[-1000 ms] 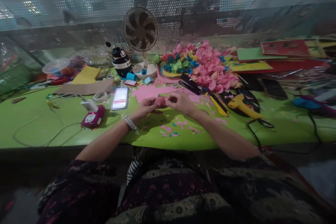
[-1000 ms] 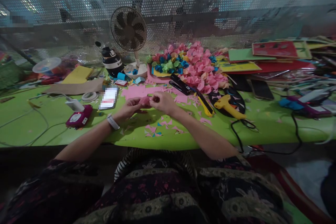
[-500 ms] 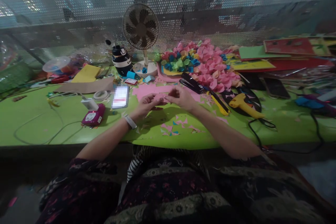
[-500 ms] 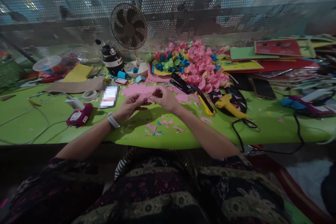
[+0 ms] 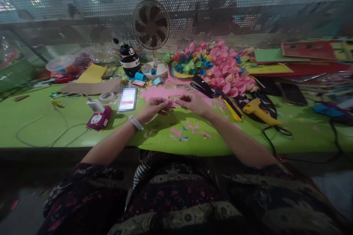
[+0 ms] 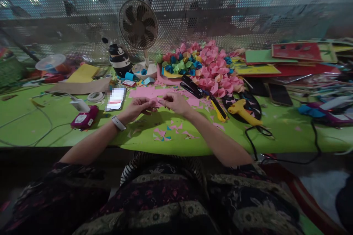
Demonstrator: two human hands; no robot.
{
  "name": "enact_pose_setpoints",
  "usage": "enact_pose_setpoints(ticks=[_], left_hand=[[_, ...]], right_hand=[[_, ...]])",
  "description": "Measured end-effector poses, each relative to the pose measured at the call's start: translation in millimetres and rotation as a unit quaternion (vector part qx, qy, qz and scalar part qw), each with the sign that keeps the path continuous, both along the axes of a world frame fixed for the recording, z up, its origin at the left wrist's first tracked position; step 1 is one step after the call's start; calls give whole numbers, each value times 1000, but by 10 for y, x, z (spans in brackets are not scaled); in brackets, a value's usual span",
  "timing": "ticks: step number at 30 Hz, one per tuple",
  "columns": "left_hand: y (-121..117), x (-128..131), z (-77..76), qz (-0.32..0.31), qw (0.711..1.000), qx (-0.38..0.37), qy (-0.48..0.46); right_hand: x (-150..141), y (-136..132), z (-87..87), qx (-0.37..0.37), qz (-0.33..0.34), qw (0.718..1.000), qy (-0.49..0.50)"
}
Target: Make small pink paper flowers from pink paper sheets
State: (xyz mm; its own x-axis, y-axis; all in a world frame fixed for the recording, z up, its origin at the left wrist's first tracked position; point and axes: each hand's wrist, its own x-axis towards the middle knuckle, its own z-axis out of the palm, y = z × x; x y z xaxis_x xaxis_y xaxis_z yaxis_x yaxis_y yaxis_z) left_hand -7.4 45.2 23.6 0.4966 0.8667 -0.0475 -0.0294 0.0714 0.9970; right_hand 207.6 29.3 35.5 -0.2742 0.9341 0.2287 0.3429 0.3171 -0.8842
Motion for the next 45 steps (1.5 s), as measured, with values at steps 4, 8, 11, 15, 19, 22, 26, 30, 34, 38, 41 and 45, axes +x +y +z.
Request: enact_pose_setpoints(ticks=[4,8,11,15,19,22,26,30,34,38,41,45], left_hand=[[5,-8,-9,-19,1000,6,4],[1,-13,-4,-24,1000,17,7],[-2,-13,8,-22,999,26,13],[-9,-11,22,-19,999,29,14],[-15,-11,23,-22,999,31,7],[-16,-12,28,-20,999,31,4],[4,-22,30,-29,999,35,5],[36,-37,2,-42,998,46,5],[50,-48,-12,-66,997,50,3],[48,-61,5,-74,996,50,6],[58,-74,12,-55,998,36,12],[90,-89,7,-54,998,14,37]], right_hand=[[5,-7,13,-10,-5,1000,-10],[-5,-28,34,-18,-8,1000,-6],[-16,-41,42,-20,-9,1000,2],[-20,-42,37,-20,-13,1000,10],[-12,-29,24,-21,-15,1000,14],[-6,-20,15,-24,-16,1000,11],[-4,-10,8,-23,-18,1000,4],[12,9,-2,-41,8,999,9],[44,27,3,-74,62,995,6],[55,26,21,-104,104,989,5],[39,23,12,-97,83,992,16],[17,27,-11,-100,60,993,24]])
